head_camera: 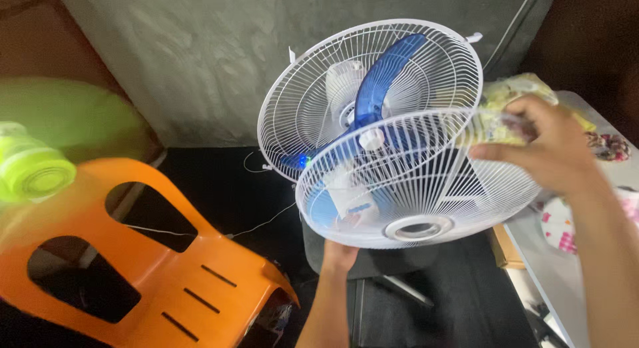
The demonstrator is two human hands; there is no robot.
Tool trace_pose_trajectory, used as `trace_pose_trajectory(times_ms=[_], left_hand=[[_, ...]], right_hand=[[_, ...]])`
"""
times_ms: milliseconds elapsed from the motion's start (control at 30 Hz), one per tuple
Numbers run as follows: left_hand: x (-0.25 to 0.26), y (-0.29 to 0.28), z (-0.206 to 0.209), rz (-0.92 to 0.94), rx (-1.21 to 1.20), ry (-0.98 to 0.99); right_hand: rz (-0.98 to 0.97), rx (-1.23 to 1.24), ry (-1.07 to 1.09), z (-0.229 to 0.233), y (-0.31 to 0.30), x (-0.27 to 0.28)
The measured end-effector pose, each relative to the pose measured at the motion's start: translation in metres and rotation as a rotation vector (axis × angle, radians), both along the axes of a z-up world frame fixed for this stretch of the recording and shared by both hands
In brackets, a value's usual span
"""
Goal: The person disassembles a small table fan by removing the front grille, the fan blades, and the rear grille. The components are handled by hand and placed on nearby surfaces.
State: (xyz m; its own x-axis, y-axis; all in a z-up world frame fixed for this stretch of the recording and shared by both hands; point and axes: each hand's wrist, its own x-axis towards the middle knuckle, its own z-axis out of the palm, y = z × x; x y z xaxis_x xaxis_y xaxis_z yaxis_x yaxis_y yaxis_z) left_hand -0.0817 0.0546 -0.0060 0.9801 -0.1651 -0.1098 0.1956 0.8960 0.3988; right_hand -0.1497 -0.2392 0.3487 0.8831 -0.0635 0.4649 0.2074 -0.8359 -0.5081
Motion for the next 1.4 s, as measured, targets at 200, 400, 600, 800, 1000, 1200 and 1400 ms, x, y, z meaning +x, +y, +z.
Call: trace_pose_trajectory(times_ms=[200,400,600,800,1000,1200,1400], left_hand=[[-0.075,0.067,0.035,-0.041,0.128,0.147],[-0.105,0.119,0.061,0.143,0.299,0.191],[-0.127,0.161,0.078,0.296,0.484,0.053],[-0.172,0.184,0.11,0.302,0.447,0.199],[-0.211,0.207,0.094,0.104,0.209,-0.017],[-0.233,0.205,0.067,0.368,0.361,0.131],[-0.252,0.196,0.051,0.518,0.406,-0.037]], right_hand=[[0.158,0.193,0.049,-0.044,0.019,-0.013],[0.278,0.323,0.001,-0.059,0.057,-0.019],[0.305,0.327,-0.025,-0.049,0.093,-0.041],[0.611,0.682,0.001,-0.068,0.108,-0.051],[0.519,0.573,0.097,-0.108,0.099,-0.064],[0.338,0.323,0.135,-0.168,0.079,-0.096],[0.399,0.07,0.196,-0.22,0.066,-0.111]])
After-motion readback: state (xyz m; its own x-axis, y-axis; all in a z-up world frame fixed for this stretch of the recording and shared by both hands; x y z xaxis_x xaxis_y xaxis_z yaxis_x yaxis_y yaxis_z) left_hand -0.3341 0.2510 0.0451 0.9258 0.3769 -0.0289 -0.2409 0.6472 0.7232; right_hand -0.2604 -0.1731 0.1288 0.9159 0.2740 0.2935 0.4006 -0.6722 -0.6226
